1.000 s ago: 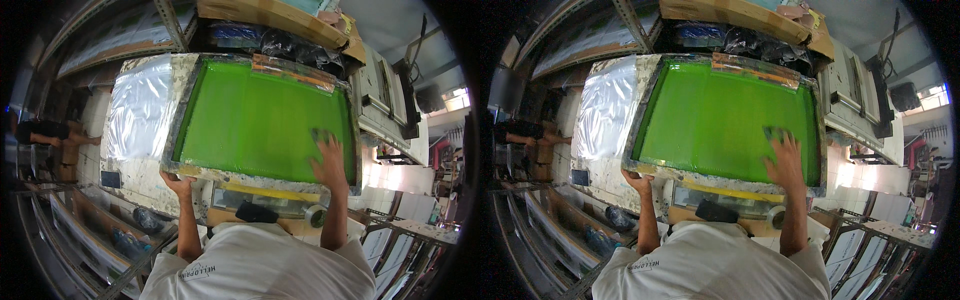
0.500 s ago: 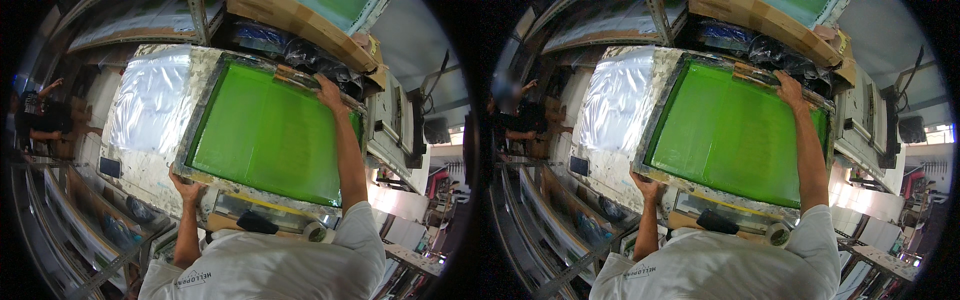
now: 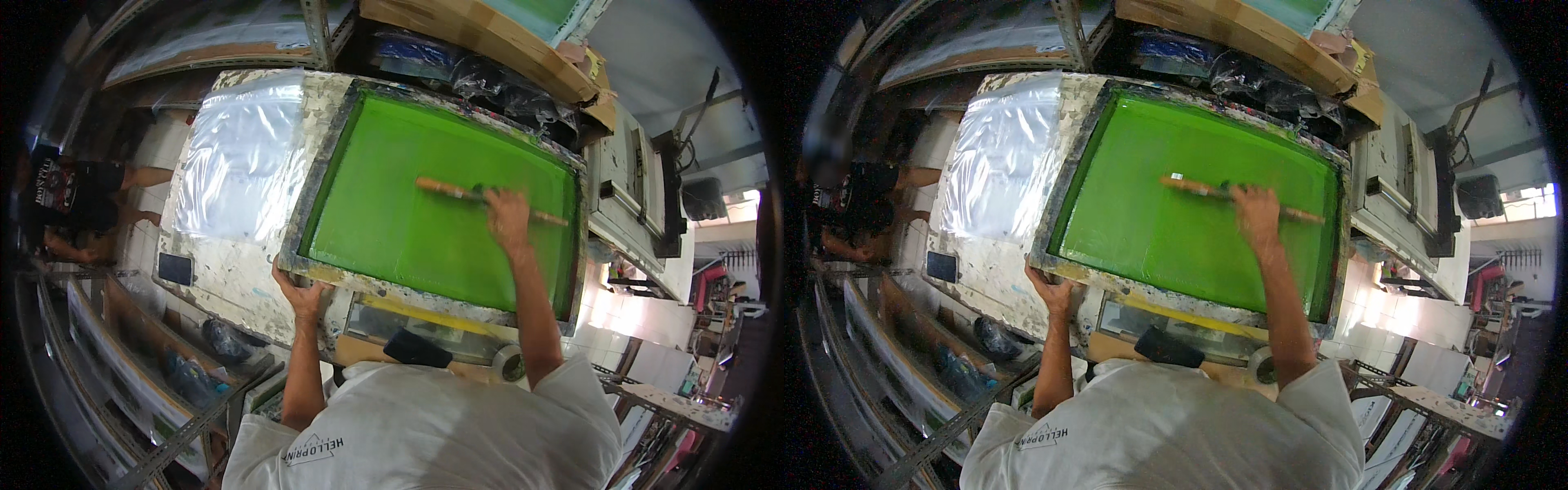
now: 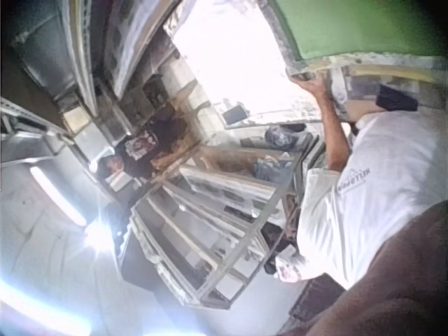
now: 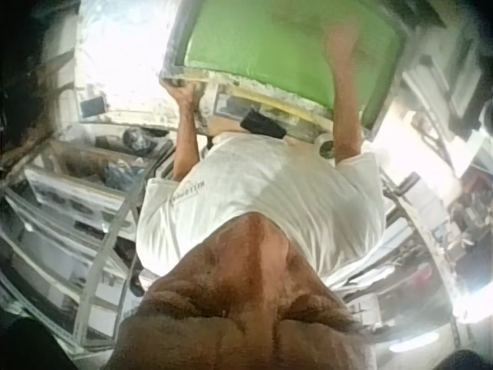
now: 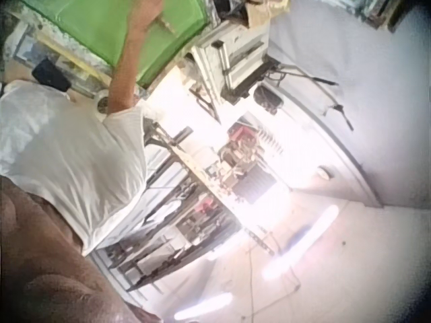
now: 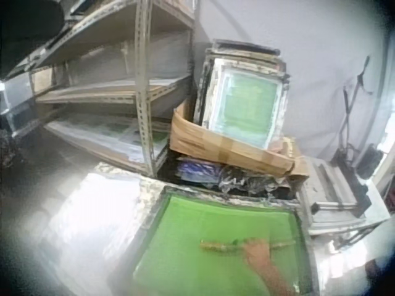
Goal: The person performs screen printing by lowering a screen frame onto plastic bags, applying green ink with a squeegee tool, and lifting the frame while another person assists in replacing the printed bags with new ones.
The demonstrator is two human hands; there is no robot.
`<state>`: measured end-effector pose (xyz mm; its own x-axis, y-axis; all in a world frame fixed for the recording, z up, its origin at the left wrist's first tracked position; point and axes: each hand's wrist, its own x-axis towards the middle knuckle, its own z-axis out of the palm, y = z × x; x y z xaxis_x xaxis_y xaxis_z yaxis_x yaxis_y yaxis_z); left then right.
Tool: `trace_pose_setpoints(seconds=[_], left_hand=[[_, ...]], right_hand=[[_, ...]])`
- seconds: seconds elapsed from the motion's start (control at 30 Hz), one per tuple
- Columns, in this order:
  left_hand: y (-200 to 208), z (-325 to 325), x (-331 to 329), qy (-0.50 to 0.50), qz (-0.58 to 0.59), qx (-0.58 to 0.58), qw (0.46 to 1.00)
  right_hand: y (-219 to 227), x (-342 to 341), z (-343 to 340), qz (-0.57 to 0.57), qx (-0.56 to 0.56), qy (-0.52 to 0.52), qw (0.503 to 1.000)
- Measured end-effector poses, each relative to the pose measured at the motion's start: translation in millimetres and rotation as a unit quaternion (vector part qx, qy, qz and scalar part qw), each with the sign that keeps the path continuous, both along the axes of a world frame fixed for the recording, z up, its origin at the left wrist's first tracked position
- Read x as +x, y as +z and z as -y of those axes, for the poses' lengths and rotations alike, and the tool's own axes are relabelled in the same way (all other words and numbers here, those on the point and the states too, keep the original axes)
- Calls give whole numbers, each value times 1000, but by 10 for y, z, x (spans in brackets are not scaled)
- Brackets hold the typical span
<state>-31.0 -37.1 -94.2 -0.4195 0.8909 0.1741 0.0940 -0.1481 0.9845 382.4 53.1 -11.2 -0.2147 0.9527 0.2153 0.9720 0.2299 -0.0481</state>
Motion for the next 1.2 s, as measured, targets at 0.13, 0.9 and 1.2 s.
trace_pose_setpoints(seconds=[0.13,0.9,1.2], left_hand=[[-75,29,-62,-7,-25,-4,1000],[-20,-13,-212,3,-321,41,946],[99,-44,-156,0,-335,19,942]], right_hand=[[268,-354,991,-33,-23,-1,999],[-537,-184,1005,-134,-123,-103,978],[-802,499,-627,-107,-31,-86,990]])
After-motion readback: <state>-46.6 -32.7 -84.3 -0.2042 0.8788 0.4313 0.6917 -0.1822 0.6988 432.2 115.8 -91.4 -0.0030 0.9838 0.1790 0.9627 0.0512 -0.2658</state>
